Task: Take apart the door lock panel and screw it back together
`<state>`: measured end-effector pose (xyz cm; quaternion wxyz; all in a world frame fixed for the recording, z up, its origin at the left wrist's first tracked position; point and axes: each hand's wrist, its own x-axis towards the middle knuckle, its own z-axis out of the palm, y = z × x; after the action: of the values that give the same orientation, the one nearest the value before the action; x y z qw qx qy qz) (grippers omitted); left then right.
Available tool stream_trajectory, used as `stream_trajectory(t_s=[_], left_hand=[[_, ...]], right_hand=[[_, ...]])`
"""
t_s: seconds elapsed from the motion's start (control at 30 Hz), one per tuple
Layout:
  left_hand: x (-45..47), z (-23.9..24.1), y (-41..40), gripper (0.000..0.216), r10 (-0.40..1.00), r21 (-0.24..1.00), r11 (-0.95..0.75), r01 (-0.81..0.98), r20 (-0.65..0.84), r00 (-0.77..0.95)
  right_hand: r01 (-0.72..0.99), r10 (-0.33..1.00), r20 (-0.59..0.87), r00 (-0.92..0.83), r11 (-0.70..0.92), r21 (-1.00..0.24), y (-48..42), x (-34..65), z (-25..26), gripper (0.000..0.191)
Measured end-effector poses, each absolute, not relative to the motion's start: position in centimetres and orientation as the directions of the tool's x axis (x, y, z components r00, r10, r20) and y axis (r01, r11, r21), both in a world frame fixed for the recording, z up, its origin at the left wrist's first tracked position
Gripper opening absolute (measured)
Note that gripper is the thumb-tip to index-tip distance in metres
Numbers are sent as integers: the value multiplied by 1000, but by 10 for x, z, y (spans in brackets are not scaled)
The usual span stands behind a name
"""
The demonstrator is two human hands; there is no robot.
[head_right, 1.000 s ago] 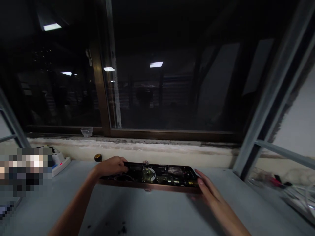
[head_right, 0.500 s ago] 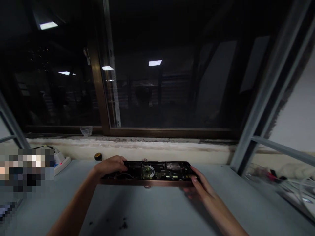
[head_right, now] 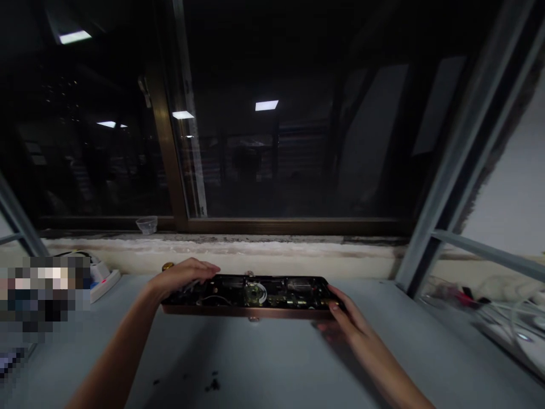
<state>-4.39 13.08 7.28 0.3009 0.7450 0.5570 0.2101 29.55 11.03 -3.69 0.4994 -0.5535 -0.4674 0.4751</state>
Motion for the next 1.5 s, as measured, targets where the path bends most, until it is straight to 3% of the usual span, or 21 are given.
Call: stream_trajectory(t_s=[0.1, 0.33, 0.5, 0.67, 0.8, 0.93, 1.13, 1.5], left_hand=[[-54, 83, 125, 35, 958, 741, -232, 630, 63, 278], [-93, 86, 116, 29, 909, 603, -222, 767, -156, 386], [-103, 81, 117, 39, 929, 540, -218, 813, -142, 343], [-81, 95, 115, 33, 995, 256, -104, 961, 18, 102], [-53, 90, 116, 36, 998, 97, 58, 994, -30, -55], [-39, 76, 119, 41, 992, -18, 88, 996, -90, -90], [-48, 70, 120, 32, 991, -64, -36, 997, -132, 28], [-53, 59, 127, 30, 984, -43, -170, 985, -70, 167]], right_hand=[[32, 992, -50, 115, -54, -998, 110, 296, -36, 70], [42, 988, -61, 139, -67, -997, 105, 292, -27, 67], [39, 989, -68, 131, -74, -997, 105, 291, -24, 75], [19, 984, -97, 148, -100, -995, 106, 294, -28, 79], [22, 984, -112, 137, -116, -993, 107, 295, -30, 82], [11, 989, -100, 108, -102, -995, 109, 296, -31, 87], [19, 987, -109, 116, -112, -994, 107, 292, -26, 94], [18, 987, -105, 125, -108, -994, 106, 291, -30, 86]])
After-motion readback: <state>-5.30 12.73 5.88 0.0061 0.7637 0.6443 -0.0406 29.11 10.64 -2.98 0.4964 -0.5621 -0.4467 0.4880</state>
